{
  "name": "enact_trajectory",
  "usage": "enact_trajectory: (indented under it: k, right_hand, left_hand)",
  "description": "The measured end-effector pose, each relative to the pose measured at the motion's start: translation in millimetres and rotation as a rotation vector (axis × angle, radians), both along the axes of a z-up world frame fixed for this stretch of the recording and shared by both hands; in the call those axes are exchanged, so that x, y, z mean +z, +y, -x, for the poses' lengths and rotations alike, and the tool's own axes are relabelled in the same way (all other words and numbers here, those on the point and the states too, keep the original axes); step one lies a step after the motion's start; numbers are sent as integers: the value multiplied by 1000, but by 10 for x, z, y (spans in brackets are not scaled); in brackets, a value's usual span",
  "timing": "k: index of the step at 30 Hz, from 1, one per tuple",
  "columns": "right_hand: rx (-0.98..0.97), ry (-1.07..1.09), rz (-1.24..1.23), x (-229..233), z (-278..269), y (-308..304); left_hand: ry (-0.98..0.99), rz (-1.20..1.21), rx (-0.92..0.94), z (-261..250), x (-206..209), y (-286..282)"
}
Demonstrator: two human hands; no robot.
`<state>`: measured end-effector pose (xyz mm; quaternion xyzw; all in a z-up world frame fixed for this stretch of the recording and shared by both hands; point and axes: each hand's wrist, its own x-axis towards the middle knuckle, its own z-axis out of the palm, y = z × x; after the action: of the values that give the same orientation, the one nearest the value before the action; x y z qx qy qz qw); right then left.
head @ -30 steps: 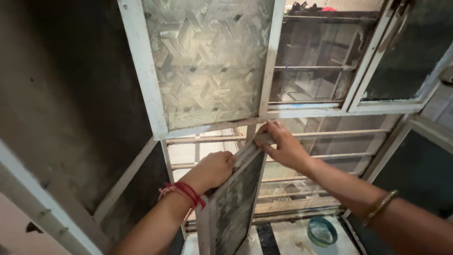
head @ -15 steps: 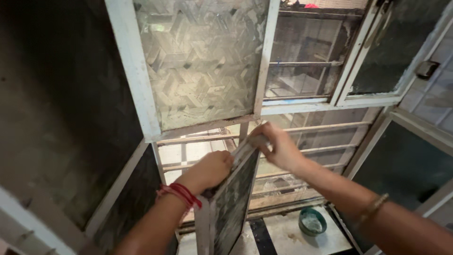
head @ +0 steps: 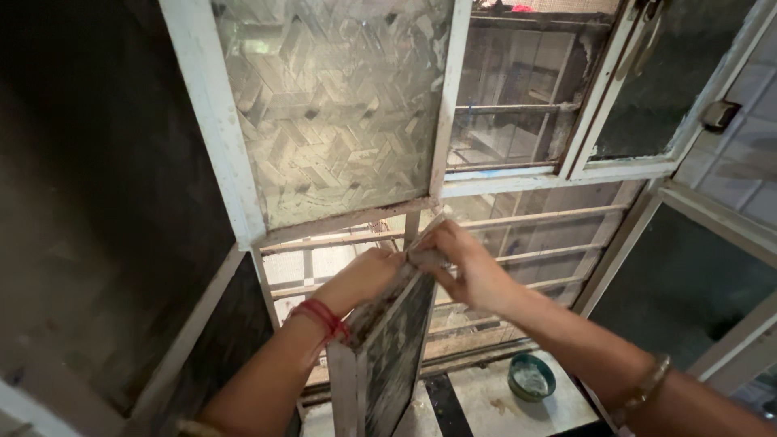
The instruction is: The person scrubs a patterned glass window pane and its metal frame using a steel wool pad and a small bowl of soapy water. They repeatedly dip the pad into the bowl and scrub different sections of the window, including the frame edges and the glass surface.
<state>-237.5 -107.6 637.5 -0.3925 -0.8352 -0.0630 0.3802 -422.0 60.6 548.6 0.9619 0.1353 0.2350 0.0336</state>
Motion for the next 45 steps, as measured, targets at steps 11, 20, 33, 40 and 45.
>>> enact_trajectory:
  k: [11, 20, 33, 40, 45]
  right_hand:
    - [0, -55, -126, -85, 3, 59]
    - [-156, 56, -67, -14, 127, -14]
    - [-244, 163, -79, -9, -287, 192]
    - [-235, 194, -160, -68, 42, -46]
    - [-96, 190, -108, -42, 415, -369]
  left_hand:
    - [-210, 465, 223, -70, 438, -459]
    - [-188, 494, 203, -38, 498, -555]
    - [-172, 570, 408, -8, 629, -720]
    - [-190, 603, 416, -42, 490, -592]
    - [-84, 150, 231, -7, 357, -471]
